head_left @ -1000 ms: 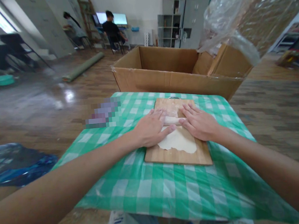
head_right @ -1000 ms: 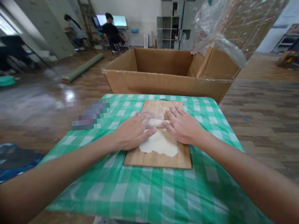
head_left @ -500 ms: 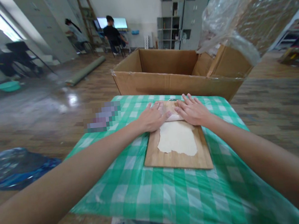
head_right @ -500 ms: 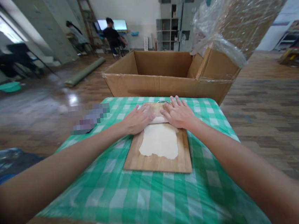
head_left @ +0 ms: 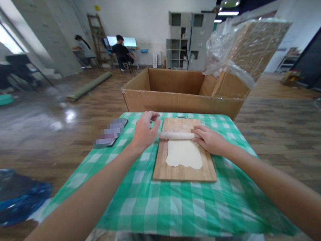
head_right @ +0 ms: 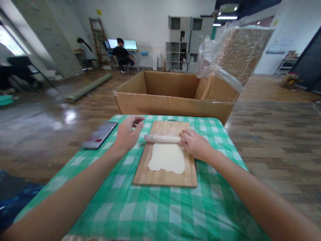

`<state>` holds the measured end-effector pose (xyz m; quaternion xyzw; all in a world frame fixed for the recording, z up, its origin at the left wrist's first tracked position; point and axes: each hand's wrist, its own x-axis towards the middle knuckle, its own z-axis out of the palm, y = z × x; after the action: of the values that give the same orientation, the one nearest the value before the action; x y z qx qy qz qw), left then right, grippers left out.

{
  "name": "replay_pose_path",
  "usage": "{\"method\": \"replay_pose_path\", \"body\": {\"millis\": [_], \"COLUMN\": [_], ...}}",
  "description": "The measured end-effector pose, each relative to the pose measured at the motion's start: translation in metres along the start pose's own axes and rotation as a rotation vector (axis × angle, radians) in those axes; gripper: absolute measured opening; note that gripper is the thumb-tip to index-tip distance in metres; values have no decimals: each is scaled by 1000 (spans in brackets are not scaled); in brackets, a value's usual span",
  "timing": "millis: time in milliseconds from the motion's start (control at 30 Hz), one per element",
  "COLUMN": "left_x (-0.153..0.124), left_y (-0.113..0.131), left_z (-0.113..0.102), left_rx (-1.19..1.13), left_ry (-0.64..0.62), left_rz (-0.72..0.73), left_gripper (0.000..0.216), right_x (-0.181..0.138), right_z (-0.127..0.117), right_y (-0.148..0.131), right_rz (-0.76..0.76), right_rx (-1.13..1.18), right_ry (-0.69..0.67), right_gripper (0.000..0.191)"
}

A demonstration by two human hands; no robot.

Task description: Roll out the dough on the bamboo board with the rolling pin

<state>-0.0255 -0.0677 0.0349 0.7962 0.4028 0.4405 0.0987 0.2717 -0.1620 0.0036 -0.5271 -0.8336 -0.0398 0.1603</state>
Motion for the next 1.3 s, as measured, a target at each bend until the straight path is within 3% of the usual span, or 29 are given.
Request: {"method": "replay_pose_path", "body": {"millis": [133, 267, 367, 467, 667, 800, 933, 1067, 1200, 1300], "left_x": [0, -11, -19, -22, -24, -31, -37, -37, -34, -32], "left_y": [1, 6, 12, 20, 32, 36, 42, 42, 37, 33], "left_z": [12, 29, 34, 34, 31, 24, 14, 13, 23, 27], "left_rx": [-78, 12, 135, 217, 338, 376, 306, 66, -233, -257], "left_ry": [-35, -288, -425, -497, -546, -546, -594, -552, -493, -492], "left_rz": [-98, 76, 164, 167, 106, 143, 147, -50, -223, -231], "left_gripper": [18, 20, 37, 39, 39, 41, 40, 19, 48, 40], "right_x": [-9, -13, -15, -17, -18, -20, -21, -21, -21, -22], "right_z": [4, 6, 5, 4, 1, 1, 1, 0, 0, 1], "right_y": [-1, 12, 21, 21, 5, -10, -23, -28, -27, -26], "right_rz": [266, 454, 451, 412, 375, 328, 284, 271, 289, 296], "right_rx": [-119, -67, -13, 63, 112, 142, 149, 157, 176, 171], "right_ry": [113, 254, 288, 319, 308, 226, 144, 147, 174, 186], "right_gripper": [26, 24, 25, 24, 23, 23, 22, 22, 23, 24]}}
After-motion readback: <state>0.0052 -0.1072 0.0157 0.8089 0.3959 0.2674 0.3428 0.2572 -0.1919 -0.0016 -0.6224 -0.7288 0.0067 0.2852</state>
